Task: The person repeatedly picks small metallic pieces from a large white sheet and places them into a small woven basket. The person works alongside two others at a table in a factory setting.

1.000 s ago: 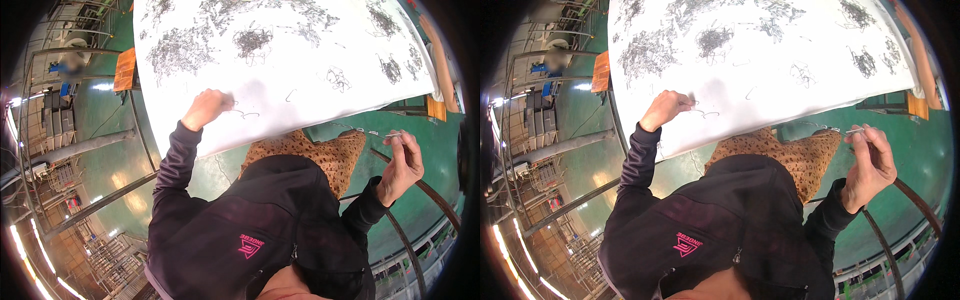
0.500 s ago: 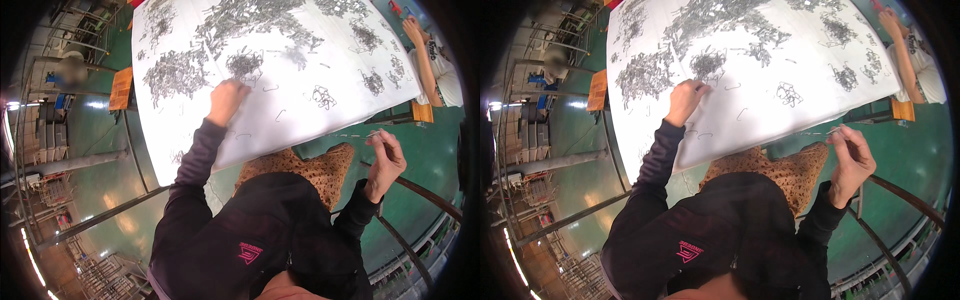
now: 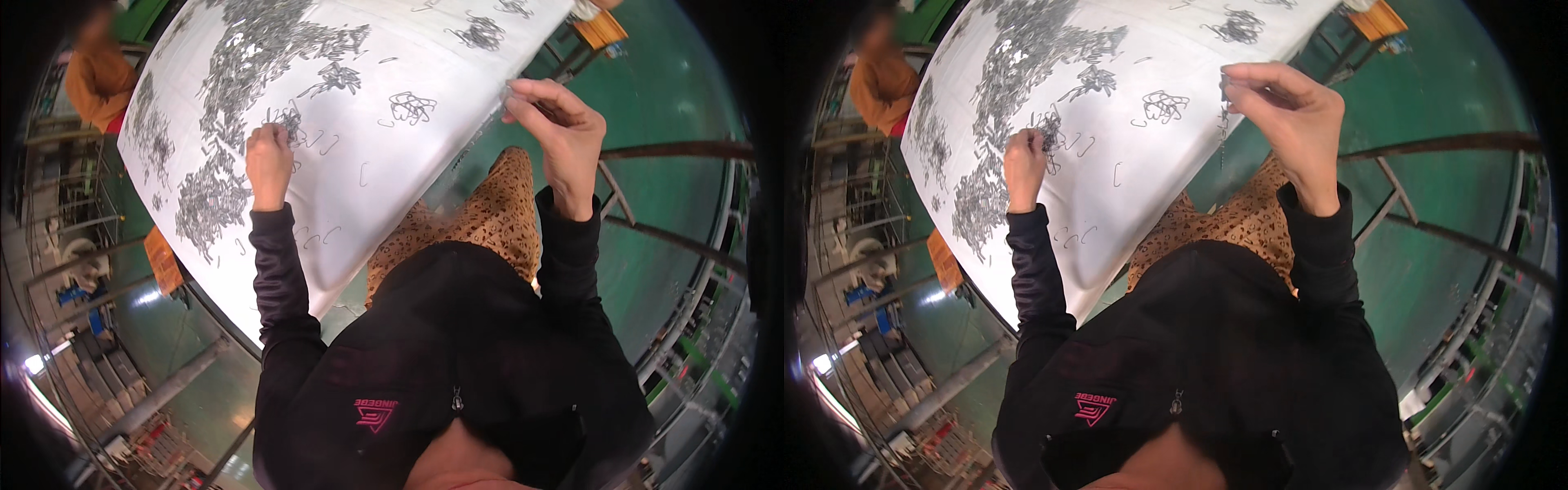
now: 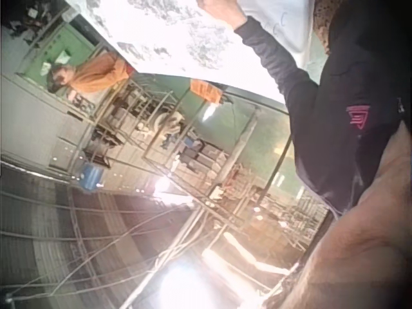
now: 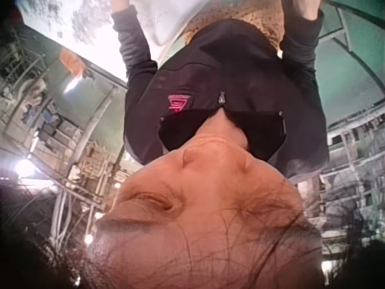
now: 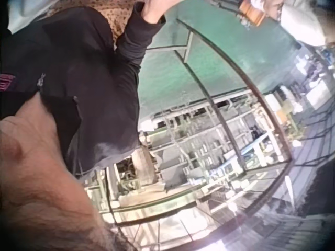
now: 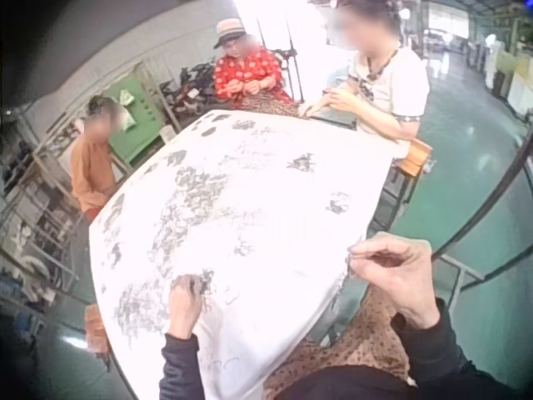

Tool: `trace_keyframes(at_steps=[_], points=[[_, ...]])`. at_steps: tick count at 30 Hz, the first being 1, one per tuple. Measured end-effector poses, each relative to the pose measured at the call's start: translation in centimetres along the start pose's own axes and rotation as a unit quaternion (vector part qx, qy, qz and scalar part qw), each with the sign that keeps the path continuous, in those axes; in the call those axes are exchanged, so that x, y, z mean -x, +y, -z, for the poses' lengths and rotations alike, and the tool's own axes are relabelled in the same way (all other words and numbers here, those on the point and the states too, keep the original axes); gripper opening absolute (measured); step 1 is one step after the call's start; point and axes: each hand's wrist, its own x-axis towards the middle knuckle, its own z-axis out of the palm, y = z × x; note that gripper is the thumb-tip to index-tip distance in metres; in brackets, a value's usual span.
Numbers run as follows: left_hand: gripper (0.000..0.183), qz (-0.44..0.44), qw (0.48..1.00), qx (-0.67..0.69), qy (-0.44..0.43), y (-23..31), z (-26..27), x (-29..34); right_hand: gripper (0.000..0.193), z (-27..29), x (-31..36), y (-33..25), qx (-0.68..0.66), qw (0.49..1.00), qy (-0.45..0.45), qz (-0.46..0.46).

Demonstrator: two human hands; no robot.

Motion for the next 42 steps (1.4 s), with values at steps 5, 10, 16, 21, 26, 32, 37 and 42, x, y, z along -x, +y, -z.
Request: trace_keyframes(at_steps=[5, 10, 16, 21, 26, 32, 37, 42], points=[[0.007, -0.013, 0.911, 0.403, -0.093, 10.2, 4.3, -1.6, 0.019, 0.9, 0.4, 0.4, -0.014, 1.0, -0.012, 0.006], [0.013, -0.075, 0.714, 0.657, -0.23, 20.7, 4.1, -1.8, 0.018, 1.3, 0.0, 0.8, -0.024, 0.999, 0.016, -0.021], [0.017, -0.034, 0.653, 0.699, -0.288, 24.1, 3.8, -3.2, 0.02, 1.6, -0.4, 0.4, -0.058, 0.997, 0.037, -0.039], [0.019, 0.009, 0.64, 0.713, -0.286, 23.9, 3.9, -3.5, 0.02, 1.8, -0.8, 0.9, -0.064, 0.997, 0.038, -0.034], [0.012, -0.016, 0.659, 0.714, -0.237, 23.9, 2.8, -3.0, 0.019, 1.7, -0.7, 1.8, -0.075, 0.996, 0.036, -0.015], [0.014, -0.018, 0.64, 0.717, -0.277, 24.6, 1.6, -2.5, 0.015, 1.2, -0.6, 1.9, -0.091, 0.993, 0.068, -0.009], [0.016, -0.034, 0.718, 0.661, -0.216, 25.7, 1.3, -2.3, 0.017, 1.5, -0.8, 1.6, -0.119, 0.99, 0.077, -0.001], [0.014, -0.045, 0.745, 0.639, -0.187, 26.0, 0.9, -2.2, 0.017, 1.7, -0.4, 1.8, -0.082, 0.994, 0.072, 0.022]])
